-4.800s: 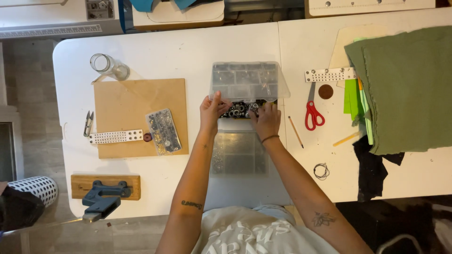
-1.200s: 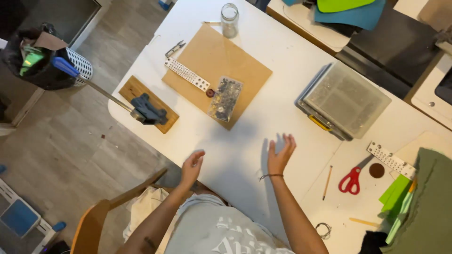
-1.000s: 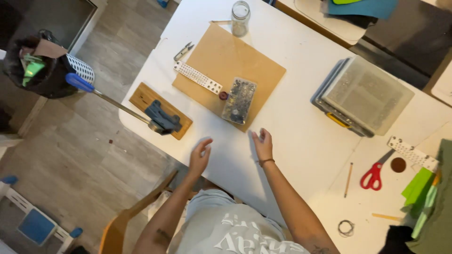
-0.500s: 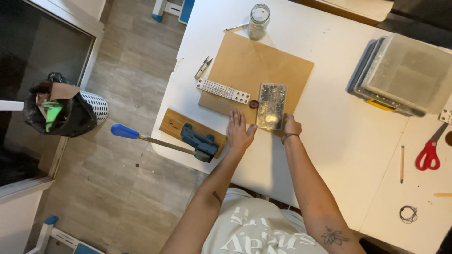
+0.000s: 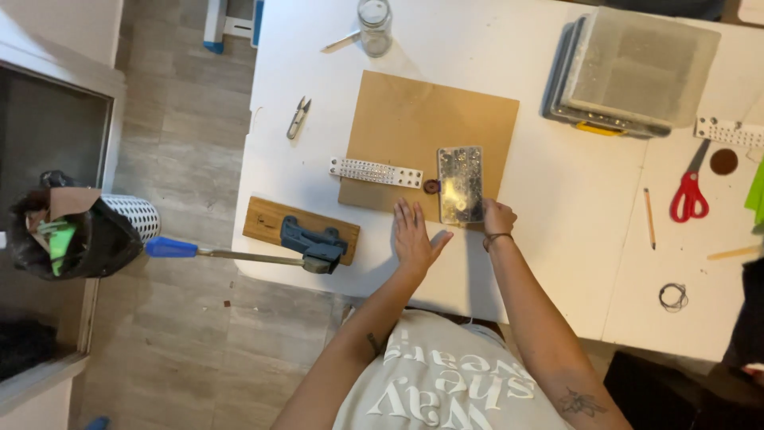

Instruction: Organizing hardware storage boxes and sorting small metal components on a workshop table

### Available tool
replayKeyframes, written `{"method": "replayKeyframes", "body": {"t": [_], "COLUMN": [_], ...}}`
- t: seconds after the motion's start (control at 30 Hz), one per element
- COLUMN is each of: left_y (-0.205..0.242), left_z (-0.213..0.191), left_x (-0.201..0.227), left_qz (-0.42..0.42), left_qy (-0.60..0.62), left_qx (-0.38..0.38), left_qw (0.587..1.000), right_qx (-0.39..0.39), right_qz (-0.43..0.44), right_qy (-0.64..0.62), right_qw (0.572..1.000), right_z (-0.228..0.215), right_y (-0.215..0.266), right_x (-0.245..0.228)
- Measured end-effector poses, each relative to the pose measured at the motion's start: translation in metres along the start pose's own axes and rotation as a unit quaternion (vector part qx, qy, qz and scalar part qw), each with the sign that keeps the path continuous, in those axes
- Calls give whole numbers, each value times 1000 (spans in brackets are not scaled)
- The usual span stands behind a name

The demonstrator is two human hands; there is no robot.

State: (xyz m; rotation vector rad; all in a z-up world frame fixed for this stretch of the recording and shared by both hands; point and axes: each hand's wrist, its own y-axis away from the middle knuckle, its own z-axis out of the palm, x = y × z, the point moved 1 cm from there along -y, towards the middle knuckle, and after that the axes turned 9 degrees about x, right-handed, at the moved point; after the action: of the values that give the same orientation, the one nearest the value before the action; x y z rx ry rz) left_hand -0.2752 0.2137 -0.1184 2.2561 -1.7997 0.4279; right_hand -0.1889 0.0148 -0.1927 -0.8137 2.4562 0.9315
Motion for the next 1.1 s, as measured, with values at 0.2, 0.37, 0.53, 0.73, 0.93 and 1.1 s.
{"method": "replayKeyframes", "body": {"t": [0.2, 0.37, 0.53, 0.73, 0.93, 1.1], "left_y": [52, 89, 102, 110, 114, 111], "left_z": [12, 30, 45, 62, 80, 85], "left_x": [27, 58, 106, 174, 225, 256], "left_qz": [81, 162, 217, 227, 191, 178], "left_qy": [18, 16, 24, 18, 37, 51], "left_qx": [-54, -76, -99, -137, -172, -179], "left_qw": [995, 984, 971, 964, 966, 966], "right_qx": [21, 44, 27, 95, 81, 127], "right_qz": [19, 37, 28, -7, -30, -227], "right_qy": [1, -25, -21, 40, 13, 98], "right_qw": [1000, 998, 999, 995, 996, 961], "right_z": [-76, -120, -188, -220, -252, -241], "right_y": [41, 39, 40, -9, -36, -58], "right_x": [30, 100, 92, 125, 112, 132]}}
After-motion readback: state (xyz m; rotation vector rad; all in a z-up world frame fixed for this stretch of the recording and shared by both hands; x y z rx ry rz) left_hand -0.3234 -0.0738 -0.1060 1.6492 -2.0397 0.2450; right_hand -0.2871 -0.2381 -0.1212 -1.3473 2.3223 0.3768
